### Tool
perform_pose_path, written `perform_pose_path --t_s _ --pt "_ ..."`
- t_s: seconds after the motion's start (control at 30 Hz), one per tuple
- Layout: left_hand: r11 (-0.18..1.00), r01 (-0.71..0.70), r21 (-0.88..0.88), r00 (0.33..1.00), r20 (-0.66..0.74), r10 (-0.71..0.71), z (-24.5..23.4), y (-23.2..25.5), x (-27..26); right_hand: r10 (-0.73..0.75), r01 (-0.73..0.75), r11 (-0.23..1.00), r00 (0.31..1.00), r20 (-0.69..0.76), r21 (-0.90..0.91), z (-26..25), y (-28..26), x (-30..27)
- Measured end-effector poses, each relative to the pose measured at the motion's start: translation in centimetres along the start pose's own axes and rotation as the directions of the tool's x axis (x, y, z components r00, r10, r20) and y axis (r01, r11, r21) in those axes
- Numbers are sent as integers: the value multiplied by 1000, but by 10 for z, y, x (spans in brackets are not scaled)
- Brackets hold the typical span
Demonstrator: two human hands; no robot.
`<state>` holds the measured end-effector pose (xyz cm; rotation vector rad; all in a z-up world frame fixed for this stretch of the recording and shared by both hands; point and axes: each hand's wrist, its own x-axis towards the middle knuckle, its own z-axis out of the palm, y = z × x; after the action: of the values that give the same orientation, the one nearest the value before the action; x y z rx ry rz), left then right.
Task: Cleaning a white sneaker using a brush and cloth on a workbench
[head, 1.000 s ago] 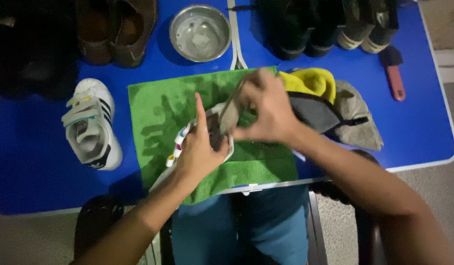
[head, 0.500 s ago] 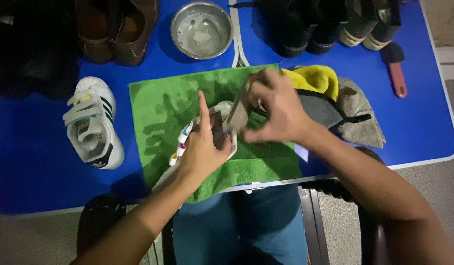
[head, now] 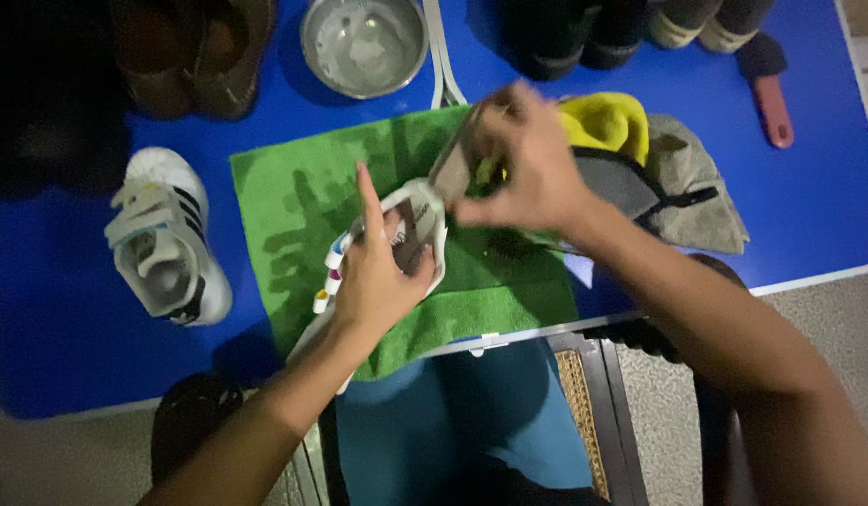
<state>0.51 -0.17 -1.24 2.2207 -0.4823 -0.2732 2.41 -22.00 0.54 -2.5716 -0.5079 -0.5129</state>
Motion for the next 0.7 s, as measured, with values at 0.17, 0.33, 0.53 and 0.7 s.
perform_pose_path --t_s 0.17,0.33,0.53,0.7 --pt "998 20 -51 1000 1 -20 3 -3 -7 -37 37 977 999 -1 208 -28 -11 0" --pt "997 66 42 997 43 -68 -3 0 -3 -21 -15 891 997 73 453 -19 -6 -4" --pt "999 -1 -39 999 45 2 -17 -3 -3 107 -172 690 985 137 703 -13 -5 -10" --pt "971 -152 -187 987 26 160 -27 -6 -7 162 -258 654 966 202 711 -11 -10 -11"
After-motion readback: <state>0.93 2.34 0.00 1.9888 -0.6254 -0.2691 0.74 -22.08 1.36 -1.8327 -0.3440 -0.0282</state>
